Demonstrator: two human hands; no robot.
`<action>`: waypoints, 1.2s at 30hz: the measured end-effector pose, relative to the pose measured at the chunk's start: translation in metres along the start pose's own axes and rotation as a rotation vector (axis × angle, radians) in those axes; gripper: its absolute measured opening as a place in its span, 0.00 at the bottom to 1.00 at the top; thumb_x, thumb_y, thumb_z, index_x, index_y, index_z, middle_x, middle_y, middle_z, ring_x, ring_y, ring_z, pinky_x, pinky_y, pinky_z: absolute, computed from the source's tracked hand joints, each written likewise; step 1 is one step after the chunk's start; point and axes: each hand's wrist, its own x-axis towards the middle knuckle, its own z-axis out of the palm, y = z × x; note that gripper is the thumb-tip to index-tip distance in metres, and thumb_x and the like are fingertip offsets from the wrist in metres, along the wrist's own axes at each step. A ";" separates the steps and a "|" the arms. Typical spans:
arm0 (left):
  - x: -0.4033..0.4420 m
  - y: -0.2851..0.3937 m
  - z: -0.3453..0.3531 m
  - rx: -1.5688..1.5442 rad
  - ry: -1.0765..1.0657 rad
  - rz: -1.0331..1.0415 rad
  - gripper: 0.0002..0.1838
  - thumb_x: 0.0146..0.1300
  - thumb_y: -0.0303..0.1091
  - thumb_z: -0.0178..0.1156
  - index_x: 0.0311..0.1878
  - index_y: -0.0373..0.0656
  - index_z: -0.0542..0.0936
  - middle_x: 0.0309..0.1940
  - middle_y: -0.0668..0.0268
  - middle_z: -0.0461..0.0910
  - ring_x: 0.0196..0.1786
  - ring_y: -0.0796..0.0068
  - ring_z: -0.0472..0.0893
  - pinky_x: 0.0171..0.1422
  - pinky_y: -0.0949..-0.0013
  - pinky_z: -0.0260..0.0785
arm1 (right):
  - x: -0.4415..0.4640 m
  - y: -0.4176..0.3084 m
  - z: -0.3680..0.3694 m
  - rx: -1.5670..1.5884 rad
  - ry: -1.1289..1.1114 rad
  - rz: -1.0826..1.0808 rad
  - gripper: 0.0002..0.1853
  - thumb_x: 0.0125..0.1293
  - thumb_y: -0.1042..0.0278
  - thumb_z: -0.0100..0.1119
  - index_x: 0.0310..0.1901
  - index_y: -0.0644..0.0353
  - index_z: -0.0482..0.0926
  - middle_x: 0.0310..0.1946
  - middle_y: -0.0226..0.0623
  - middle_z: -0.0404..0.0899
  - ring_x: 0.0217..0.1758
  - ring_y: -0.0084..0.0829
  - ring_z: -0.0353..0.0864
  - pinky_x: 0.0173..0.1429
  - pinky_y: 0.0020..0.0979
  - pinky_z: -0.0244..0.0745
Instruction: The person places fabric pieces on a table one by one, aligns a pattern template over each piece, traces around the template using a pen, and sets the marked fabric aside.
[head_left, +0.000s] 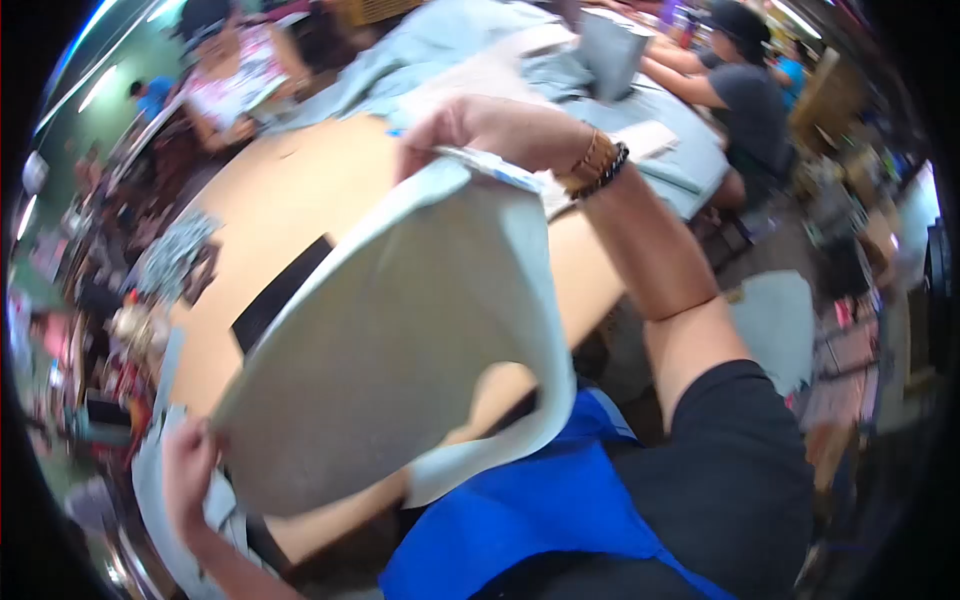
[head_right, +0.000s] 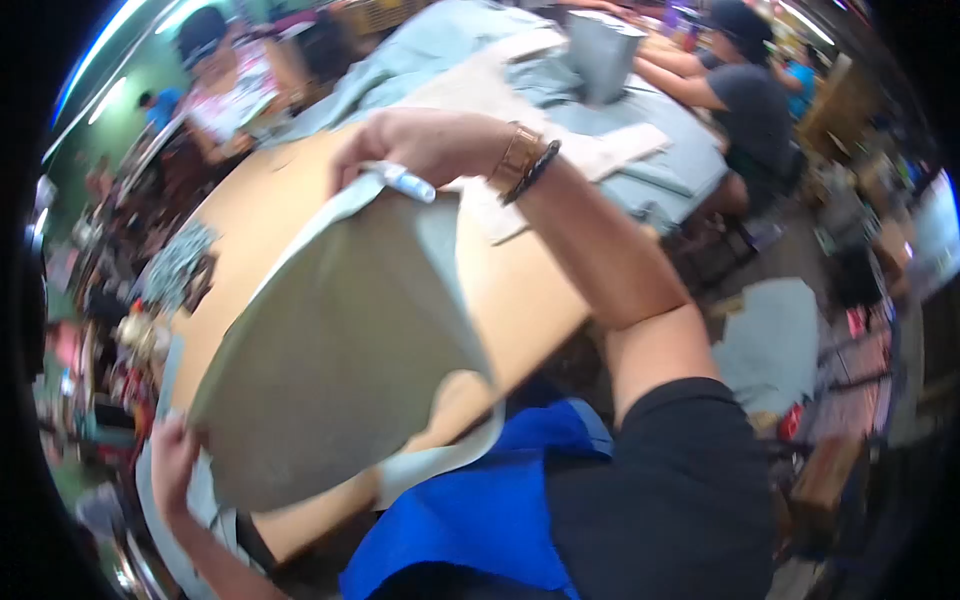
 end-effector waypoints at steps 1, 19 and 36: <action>0.027 -0.005 -0.001 -0.072 -0.043 -0.101 0.20 0.70 0.43 0.56 0.27 0.37 0.78 0.19 0.73 0.71 0.24 0.83 0.70 0.29 0.75 0.60 | 0.018 0.016 -0.007 -0.153 -0.054 0.106 0.10 0.61 0.65 0.66 0.41 0.60 0.85 0.32 0.29 0.84 0.37 0.18 0.79 0.45 0.25 0.73; 0.124 -0.007 0.000 0.081 1.230 0.517 0.10 0.69 0.29 0.57 0.51 0.40 0.80 0.44 0.60 0.84 0.46 0.68 0.83 0.52 0.69 0.73 | 0.103 0.072 -0.020 -0.618 0.790 -0.554 0.14 0.62 0.70 0.65 0.50 0.56 0.83 0.40 0.30 0.86 0.37 0.19 0.80 0.44 0.24 0.75; -0.051 -0.042 0.198 0.196 0.464 0.164 0.11 0.52 0.21 0.61 0.40 0.43 0.83 0.43 0.62 0.82 0.49 0.59 0.79 0.53 0.58 0.71 | -0.080 0.176 0.144 -0.579 0.438 0.045 0.14 0.52 0.86 0.61 0.38 0.55 0.84 0.44 0.35 0.85 0.44 0.41 0.83 0.48 0.36 0.80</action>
